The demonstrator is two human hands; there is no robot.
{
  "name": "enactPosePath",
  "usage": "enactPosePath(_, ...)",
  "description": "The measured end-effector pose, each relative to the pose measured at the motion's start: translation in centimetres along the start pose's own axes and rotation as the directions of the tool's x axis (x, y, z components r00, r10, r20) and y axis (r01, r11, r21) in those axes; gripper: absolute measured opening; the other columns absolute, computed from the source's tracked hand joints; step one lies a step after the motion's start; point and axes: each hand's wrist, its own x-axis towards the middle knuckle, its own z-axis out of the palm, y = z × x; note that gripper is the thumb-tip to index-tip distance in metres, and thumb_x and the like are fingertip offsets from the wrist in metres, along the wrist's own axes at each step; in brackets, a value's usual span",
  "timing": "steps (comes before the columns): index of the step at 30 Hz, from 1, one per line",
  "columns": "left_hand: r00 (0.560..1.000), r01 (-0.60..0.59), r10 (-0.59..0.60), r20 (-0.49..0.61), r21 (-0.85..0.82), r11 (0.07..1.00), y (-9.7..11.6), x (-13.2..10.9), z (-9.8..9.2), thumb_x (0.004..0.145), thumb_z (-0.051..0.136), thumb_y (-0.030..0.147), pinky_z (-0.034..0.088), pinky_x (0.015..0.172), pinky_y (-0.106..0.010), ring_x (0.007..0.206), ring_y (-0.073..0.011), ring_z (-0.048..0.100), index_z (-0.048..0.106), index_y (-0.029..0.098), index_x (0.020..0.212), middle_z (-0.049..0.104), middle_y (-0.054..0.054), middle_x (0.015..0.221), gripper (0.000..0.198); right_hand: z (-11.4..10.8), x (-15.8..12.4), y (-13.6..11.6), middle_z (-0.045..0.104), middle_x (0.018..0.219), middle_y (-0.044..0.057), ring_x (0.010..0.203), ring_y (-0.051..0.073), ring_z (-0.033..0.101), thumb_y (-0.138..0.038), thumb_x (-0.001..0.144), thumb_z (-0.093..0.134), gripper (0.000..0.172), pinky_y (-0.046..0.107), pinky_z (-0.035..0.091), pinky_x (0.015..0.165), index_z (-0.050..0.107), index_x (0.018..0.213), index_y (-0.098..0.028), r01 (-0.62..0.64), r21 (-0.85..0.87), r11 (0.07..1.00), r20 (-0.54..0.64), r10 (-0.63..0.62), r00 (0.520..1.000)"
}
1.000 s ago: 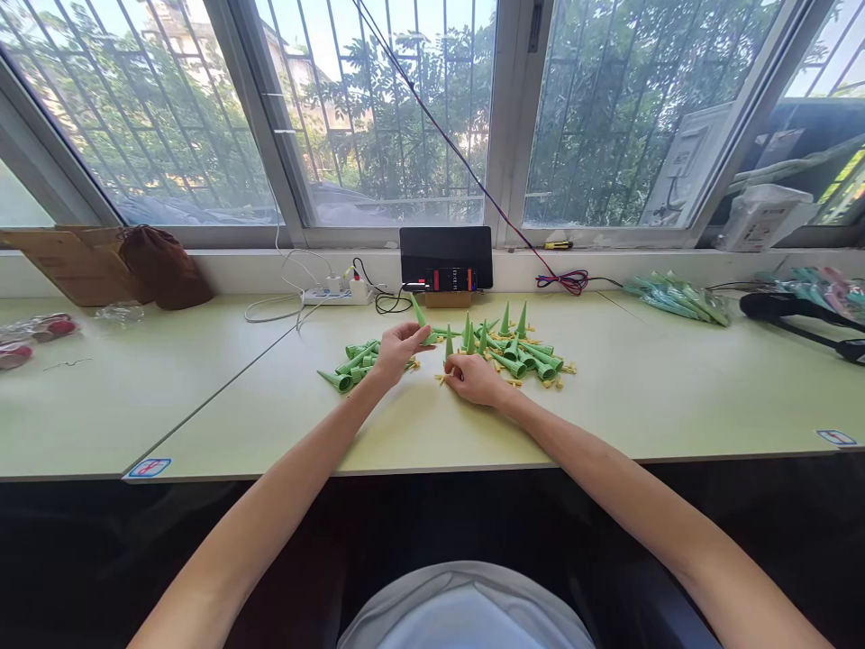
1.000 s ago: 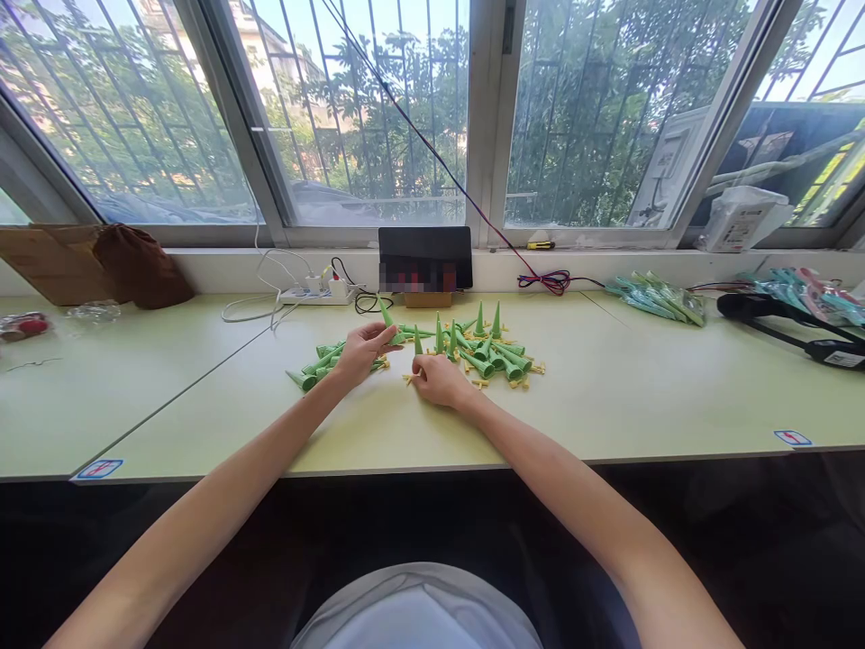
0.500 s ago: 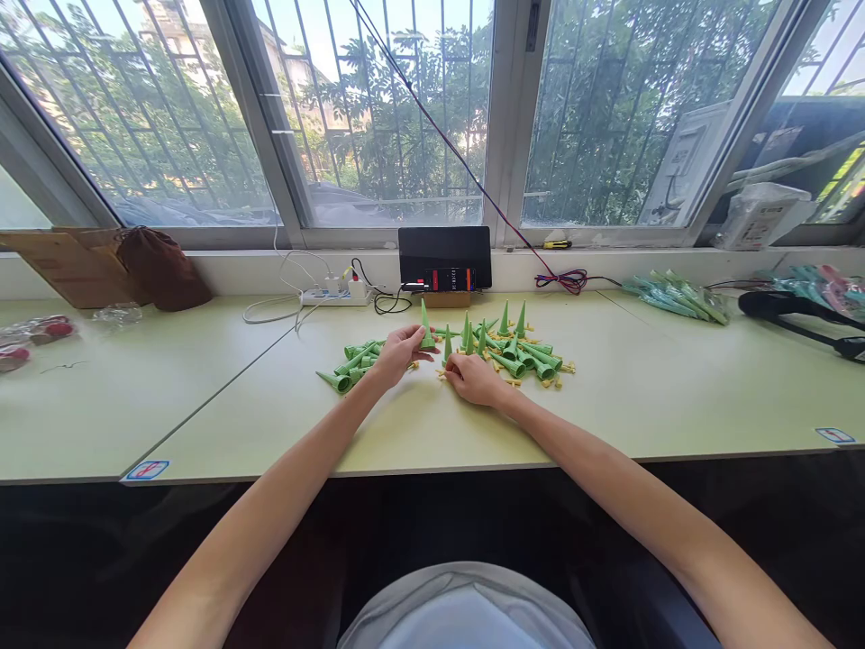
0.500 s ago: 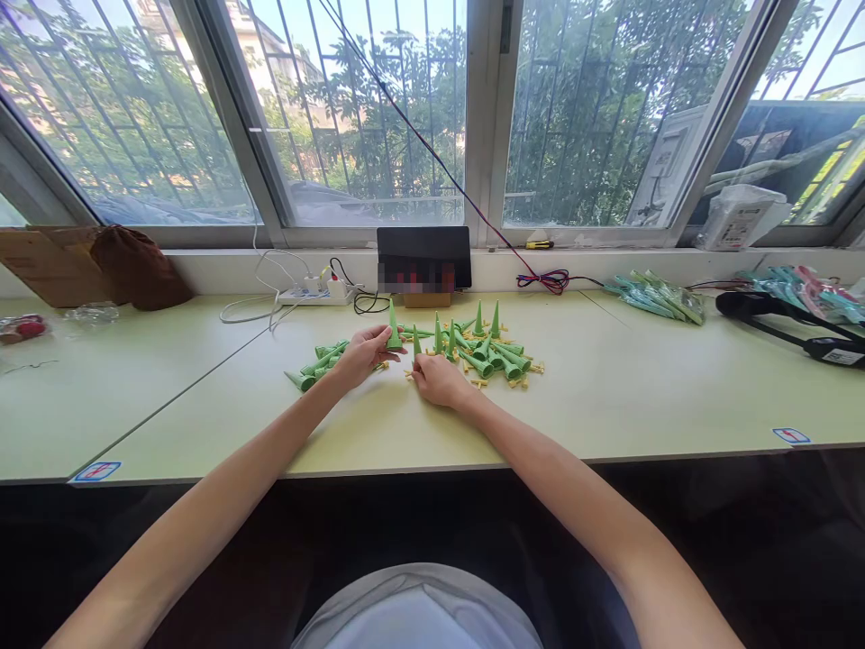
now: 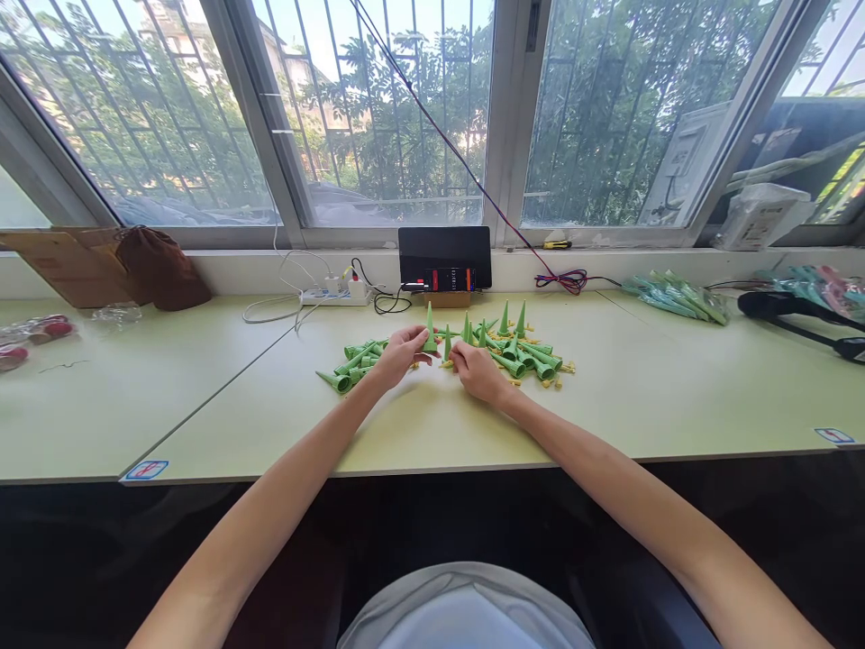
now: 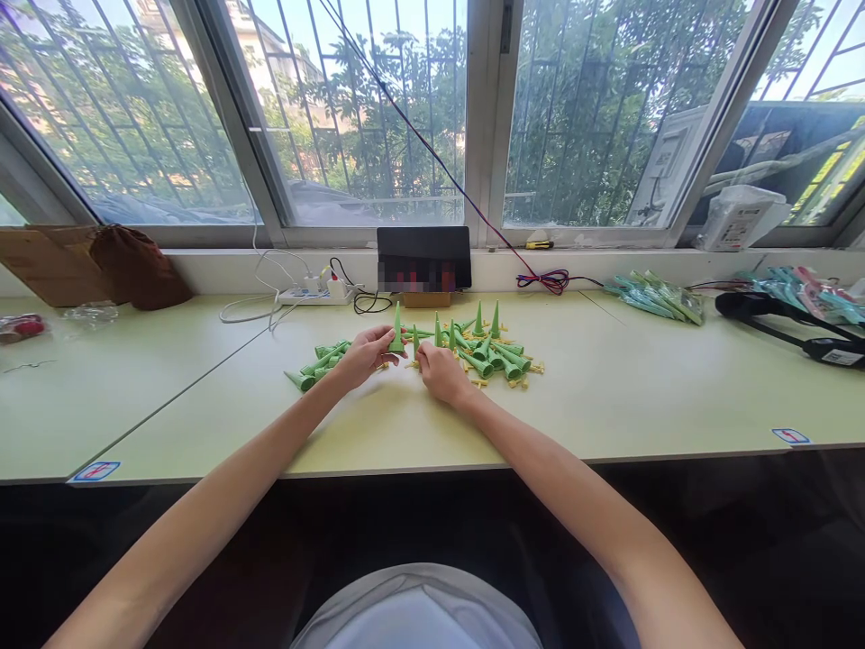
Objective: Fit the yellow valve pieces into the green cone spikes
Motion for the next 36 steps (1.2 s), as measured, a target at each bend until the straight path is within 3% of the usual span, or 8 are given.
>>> enactPosePath(10, 0.999, -0.012, 0.01, 0.044, 0.044, 0.999, 0.08, -0.2, 0.16, 0.074, 0.078, 0.049, 0.052, 0.055, -0.026, 0.066, -0.0174, 0.069, 0.065, 0.012, 0.09, 0.068, -0.007, 0.083, 0.043, -0.52, 0.08, -0.49, 0.061, 0.077, 0.002, 0.066, 0.015, 0.054, -0.027, 0.097, 0.041, 0.019, 0.025, 0.04, 0.066, 0.055, 0.086, -0.019, 0.072, 0.059, 0.996, -0.194, -0.06, 0.979)
enactPosePath(17, 0.994, 0.002, -0.007, 0.106, 0.051, 0.999, 0.26, -0.39, 0.4, 0.076, 0.076, 0.049, 0.052, 0.055, -0.027, 0.062, -0.0163, 0.067, 0.067, 0.012, 0.092, 0.068, -0.007, 0.079, 0.042, -0.39, 0.11, -0.21, 0.064, 0.085, 0.005, 0.074, 0.017, 0.059, -0.028, 0.097, 0.041, 0.019, 0.026, 0.044, 0.069, 0.056, 0.091, -0.019, 0.071, 0.066, 0.995, -0.216, -0.055, 0.975)
enactPosePath(36, 0.983, 0.013, -0.014, 0.183, 0.007, 1.0, 0.27, -0.68, 0.4, 0.077, 0.077, 0.045, 0.055, 0.059, -0.028, 0.066, -0.0177, 0.069, 0.065, 0.012, 0.094, 0.069, -0.007, 0.084, 0.038, -0.24, 0.23, 0.02, 0.063, 0.082, 0.004, 0.07, 0.016, 0.057, -0.028, 0.096, 0.042, 0.017, 0.026, 0.044, 0.068, 0.055, 0.088, -0.019, 0.079, 0.081, 0.994, -0.231, -0.058, 0.971)
